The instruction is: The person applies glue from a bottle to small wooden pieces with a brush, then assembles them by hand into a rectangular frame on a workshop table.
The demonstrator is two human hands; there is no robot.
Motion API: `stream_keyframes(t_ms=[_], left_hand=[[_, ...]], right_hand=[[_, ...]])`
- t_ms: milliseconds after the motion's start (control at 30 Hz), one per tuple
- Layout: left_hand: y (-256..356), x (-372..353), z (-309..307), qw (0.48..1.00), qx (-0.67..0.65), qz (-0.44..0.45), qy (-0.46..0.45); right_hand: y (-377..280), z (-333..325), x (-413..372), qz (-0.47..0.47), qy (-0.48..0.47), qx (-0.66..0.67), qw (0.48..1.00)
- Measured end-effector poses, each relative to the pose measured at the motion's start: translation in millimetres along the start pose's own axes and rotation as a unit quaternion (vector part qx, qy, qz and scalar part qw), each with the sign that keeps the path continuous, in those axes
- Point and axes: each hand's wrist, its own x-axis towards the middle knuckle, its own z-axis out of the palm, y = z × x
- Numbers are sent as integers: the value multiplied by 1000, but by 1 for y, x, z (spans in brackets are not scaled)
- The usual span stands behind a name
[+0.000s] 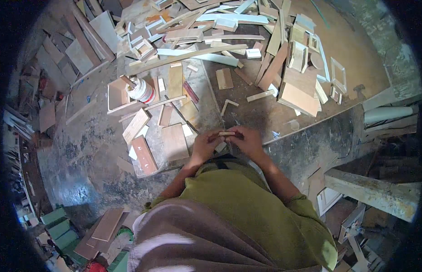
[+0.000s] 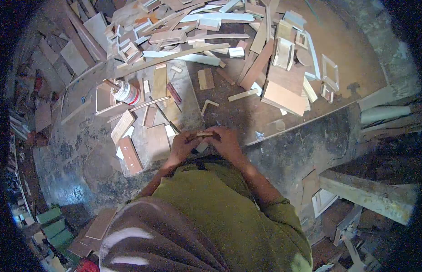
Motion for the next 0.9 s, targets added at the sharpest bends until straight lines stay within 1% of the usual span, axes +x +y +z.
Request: stream_keyframes(t_ms=[133, 233, 333, 433, 533, 633, 733, 833, 900], left_hand=[[-19, 9, 1, 996, -76, 24, 40], [-27, 16, -8, 998, 35, 4, 43], [-37, 27, -13, 995, 43, 58, 69], [-26, 40, -23, 987, 139, 39, 72], [-16, 65, -36, 964, 251, 90, -20], [-8, 92, -42, 904, 366, 203, -88], [9, 113, -45, 901, 363, 159, -179], [4, 127, -46, 890, 357, 190, -209], [4, 129, -44, 892, 352, 188, -213]], right_hand=[[8, 10, 0, 32, 57, 0, 998], [15, 8, 3, 71, 64, 35, 995], [25, 12, 9, 91, 73, 55, 992], [15, 15, 14, 36, 122, -38, 991], [24, 25, 24, -38, 147, -105, 983], [32, 33, 29, -29, 158, -145, 976], [32, 34, 30, -55, 175, -149, 972], [36, 36, 31, -20, 167, -147, 975], [39, 39, 32, -14, 182, -137, 974]])
